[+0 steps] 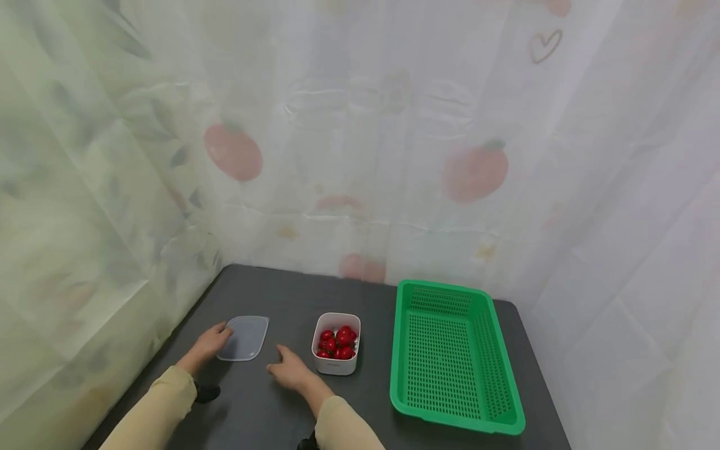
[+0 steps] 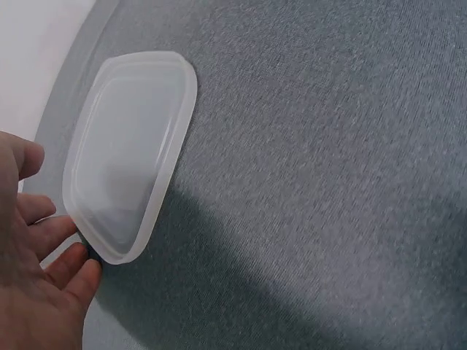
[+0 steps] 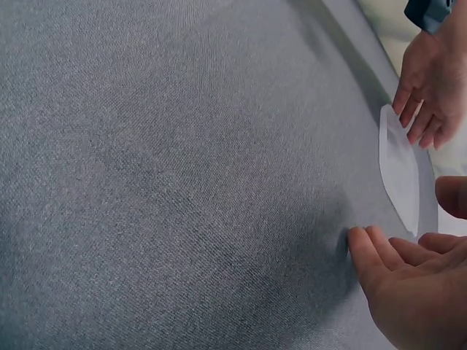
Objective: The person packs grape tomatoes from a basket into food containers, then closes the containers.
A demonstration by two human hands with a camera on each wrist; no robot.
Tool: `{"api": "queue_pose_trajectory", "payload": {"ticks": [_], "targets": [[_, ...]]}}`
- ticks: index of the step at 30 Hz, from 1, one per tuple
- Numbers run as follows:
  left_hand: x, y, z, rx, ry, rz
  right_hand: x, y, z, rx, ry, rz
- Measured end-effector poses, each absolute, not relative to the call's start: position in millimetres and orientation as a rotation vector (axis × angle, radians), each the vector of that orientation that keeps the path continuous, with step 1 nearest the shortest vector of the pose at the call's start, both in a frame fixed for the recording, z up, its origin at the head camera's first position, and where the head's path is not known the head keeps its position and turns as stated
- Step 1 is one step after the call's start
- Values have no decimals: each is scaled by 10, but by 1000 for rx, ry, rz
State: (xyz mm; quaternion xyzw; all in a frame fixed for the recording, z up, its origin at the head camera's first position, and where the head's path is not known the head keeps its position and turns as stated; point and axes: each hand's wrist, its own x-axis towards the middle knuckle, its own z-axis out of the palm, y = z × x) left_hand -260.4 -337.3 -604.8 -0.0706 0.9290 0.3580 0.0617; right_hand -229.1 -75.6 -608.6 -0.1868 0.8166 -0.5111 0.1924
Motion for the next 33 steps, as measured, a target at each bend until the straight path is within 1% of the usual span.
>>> {"api": "queue_pose_trajectory", "payload": {"ticks": [5, 14, 23, 33], "targets": [[-2586, -3287, -6051, -184, 2833, 1079, -2306, -768, -6115, -465, 2219, -1513], [-2582, -3147, -6073, -239, 2788, 1199, -2342, -942, -6227, -211, 1784, -1870], [-2572, -3117, -6052, -252, 2763, 1286, -2300, -997, -6223, -164, 1586, -2009], [-2571, -3201, -5865, -320, 2751, 1452, -2305, -1130, -5981, -172, 1593, -2122]]}}
